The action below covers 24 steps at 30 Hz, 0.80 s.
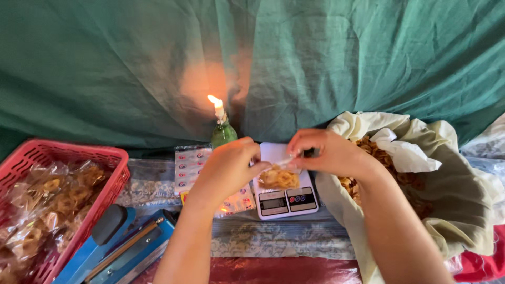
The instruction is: The person scoops dried fruit from a large cloth bag into a small plastic bag placed on a digital scale. After filling the bag, the person seals it by melting the plastic edges over a lit candle flame and then places the sealed package into a red basket.
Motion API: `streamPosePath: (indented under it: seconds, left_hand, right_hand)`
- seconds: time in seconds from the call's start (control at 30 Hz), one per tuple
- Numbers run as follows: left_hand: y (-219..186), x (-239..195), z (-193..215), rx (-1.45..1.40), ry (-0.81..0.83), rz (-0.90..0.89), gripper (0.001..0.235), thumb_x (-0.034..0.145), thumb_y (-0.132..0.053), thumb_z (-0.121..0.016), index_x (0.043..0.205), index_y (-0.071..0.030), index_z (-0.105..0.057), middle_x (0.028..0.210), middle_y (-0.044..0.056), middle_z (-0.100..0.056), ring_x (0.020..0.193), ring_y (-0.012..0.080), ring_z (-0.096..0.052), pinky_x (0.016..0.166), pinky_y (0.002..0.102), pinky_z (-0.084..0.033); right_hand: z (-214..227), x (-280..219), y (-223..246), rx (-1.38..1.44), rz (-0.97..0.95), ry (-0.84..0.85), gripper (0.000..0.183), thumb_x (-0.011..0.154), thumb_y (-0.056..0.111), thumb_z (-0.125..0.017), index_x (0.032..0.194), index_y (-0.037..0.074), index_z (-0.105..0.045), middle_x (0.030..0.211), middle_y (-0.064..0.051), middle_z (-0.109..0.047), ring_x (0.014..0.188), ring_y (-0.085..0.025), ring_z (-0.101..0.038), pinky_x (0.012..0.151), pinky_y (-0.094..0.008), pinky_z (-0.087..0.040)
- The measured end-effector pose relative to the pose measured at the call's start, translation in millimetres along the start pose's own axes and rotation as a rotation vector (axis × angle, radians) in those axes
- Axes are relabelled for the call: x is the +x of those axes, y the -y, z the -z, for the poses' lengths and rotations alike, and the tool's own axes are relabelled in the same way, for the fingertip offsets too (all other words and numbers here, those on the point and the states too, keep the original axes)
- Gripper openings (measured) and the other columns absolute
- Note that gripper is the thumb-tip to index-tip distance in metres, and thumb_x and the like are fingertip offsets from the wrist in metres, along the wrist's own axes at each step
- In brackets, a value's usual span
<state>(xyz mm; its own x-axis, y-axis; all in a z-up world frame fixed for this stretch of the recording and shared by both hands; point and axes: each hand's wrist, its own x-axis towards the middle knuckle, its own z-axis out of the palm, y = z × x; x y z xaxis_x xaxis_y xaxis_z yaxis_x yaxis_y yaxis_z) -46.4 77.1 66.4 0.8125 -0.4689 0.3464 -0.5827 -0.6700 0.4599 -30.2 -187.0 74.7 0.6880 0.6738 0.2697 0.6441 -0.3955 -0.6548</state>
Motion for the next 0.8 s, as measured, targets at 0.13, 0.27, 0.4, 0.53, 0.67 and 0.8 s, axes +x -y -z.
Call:
streamPosePath:
  seconds: [0.13,0.27,0.4,0.53,0.67,0.8]
  left_hand:
    - [-13.3,6.2,26.4,-0.26,-0.095,-0.099,0.024,0.082,-0.018,-0.08,0.085,0.0,-0.065,0.083,0.009,-0.066,0.076,0.0264,-0.067,0.07,0.037,-0.053]
    - [-21.3,18.0,25.3,-0.506,-0.284,-0.13,0.028,0.086,-0.011,-0.079,0.108,-0.001,-0.065,0.086,0.003,-0.065,0.082,0.0138,-0.067,0.078,0.029,-0.056]
    - [-5.6,34.8,-3.3,-0.807,-0.379,0.037,0.055,0.085,-0.006,-0.078,0.137,-0.011,-0.061,0.088,-0.003,-0.057,0.083,0.0055,-0.06,0.077,0.024,-0.057]
    - [31.4,55.5,-60.1,-0.953,-0.428,0.188,0.028,0.088,-0.005,-0.082,0.114,-0.001,-0.073,0.093,0.001,-0.064,0.085,0.0094,-0.059,0.078,0.025,-0.052]
    - [59.6,66.9,-109.2,-1.339,-0.43,0.142,0.016,0.094,-0.008,-0.075,0.106,0.002,-0.07,0.101,0.003,-0.073,0.096,0.009,-0.067,0.089,0.024,-0.054]
    - [69.2,70.8,-120.6,-1.425,-0.59,0.144,0.013,0.102,-0.009,-0.073,0.106,0.003,-0.069,0.099,0.006,-0.069,0.093,0.0122,-0.063,0.086,0.029,-0.05]
  right_hand:
    - [-4.3,-2.8,2.3,0.206,-0.044,-0.287,0.012,0.088,0.001,-0.077,0.097,0.002,-0.071,0.102,-0.005,-0.075,0.094,-0.011,-0.07,0.081,-0.027,-0.056]
    - [-18.1,1.7,-2.2,0.427,0.014,-0.598,0.015,0.094,-0.007,-0.072,0.107,0.0,-0.068,0.105,-0.007,-0.073,0.098,-0.012,-0.069,0.086,-0.027,-0.056]
    - [-26.0,18.5,-15.0,0.501,0.104,-0.782,0.034,0.097,-0.01,-0.067,0.127,0.002,-0.06,0.104,-0.008,-0.071,0.103,-0.014,-0.071,0.09,-0.025,-0.055]
    - [-30.1,28.7,-33.5,0.647,0.098,-0.87,0.041,0.098,-0.01,-0.065,0.137,0.001,-0.056,0.105,-0.007,-0.071,0.1,-0.014,-0.07,0.092,-0.027,-0.057]
    - [-38.3,36.0,-51.8,0.644,0.006,-0.965,0.039,0.099,-0.004,-0.065,0.137,0.001,-0.056,0.103,-0.008,-0.072,0.096,-0.015,-0.07,0.09,-0.028,-0.057]
    - [-48.9,44.7,-66.7,0.737,-0.136,-0.824,0.04,0.101,0.009,-0.065,0.139,0.002,-0.055,0.111,-0.007,-0.07,0.104,-0.015,-0.068,0.097,-0.029,-0.054]
